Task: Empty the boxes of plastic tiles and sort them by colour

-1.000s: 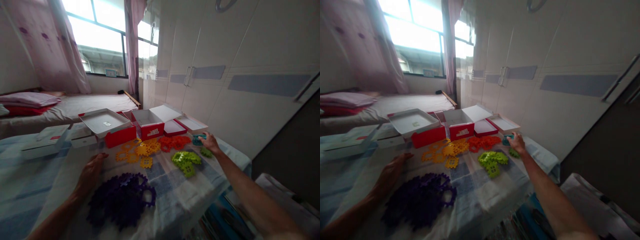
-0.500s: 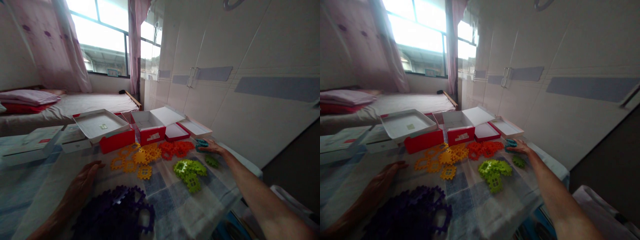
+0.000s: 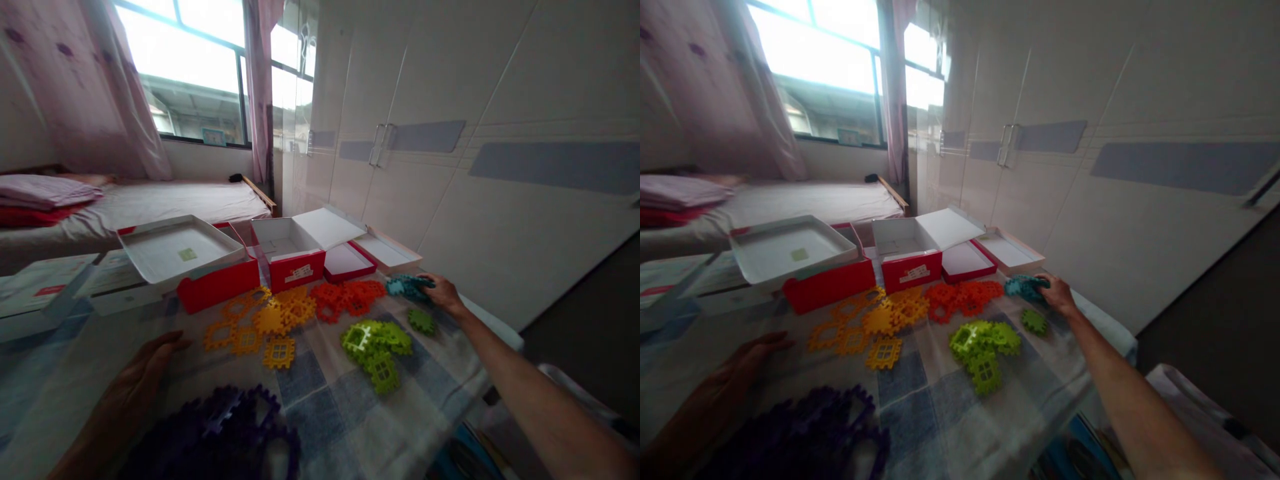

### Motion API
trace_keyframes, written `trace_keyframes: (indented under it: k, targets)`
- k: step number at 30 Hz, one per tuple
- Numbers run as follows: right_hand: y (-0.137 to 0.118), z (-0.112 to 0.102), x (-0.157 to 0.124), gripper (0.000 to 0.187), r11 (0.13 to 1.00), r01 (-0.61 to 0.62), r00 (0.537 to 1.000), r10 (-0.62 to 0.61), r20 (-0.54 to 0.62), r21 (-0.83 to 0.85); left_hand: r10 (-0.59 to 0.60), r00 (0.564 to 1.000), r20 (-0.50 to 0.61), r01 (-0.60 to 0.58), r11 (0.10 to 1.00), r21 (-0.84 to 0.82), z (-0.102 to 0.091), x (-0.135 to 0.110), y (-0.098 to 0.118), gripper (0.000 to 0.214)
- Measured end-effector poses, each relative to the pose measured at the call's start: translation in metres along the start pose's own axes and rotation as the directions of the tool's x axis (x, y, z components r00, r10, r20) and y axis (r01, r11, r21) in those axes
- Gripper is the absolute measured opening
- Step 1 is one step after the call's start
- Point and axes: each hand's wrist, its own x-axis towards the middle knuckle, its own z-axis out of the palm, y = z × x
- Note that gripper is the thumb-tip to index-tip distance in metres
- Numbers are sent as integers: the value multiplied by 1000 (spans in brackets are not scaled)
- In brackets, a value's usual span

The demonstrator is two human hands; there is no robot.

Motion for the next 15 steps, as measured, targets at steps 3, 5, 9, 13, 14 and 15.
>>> trace_keyframes:
  k: [3, 5, 9, 13, 14, 15]
  targets:
    - [7, -2, -2, 26, 995, -60, 997, 64, -53, 78, -3, 1000, 6, 3, 1000, -7, -1, 0, -3, 62]
    - [11, -2, -4, 26, 988, -94, 990, 105, -89, 121, -14, 1000, -2, 14, 1000, -5, 0, 1, -7, 61]
    - [17, -4, -8, 32, 969, -152, 968, 187, -169, 197, -10, 1000, -15, 10, 1000, -3, 2, 2, -13, 55]
    - [8, -10, -3, 33, 810, -202, 915, 357, -190, 550, -1, 1000, -20, 0, 1000, -18, 4, 1, -18, 50]
    - [2, -12, 2, 32, 751, -210, 903, 394, -171, 626, 14, 1000, -28, -15, 1000, -14, 4, 1, -20, 49]
    - [-6, -13, 9, 32, 709, -217, 897, 417, -150, 672, 33, 999, -33, -33, 999, 0, 5, 1, -21, 49]
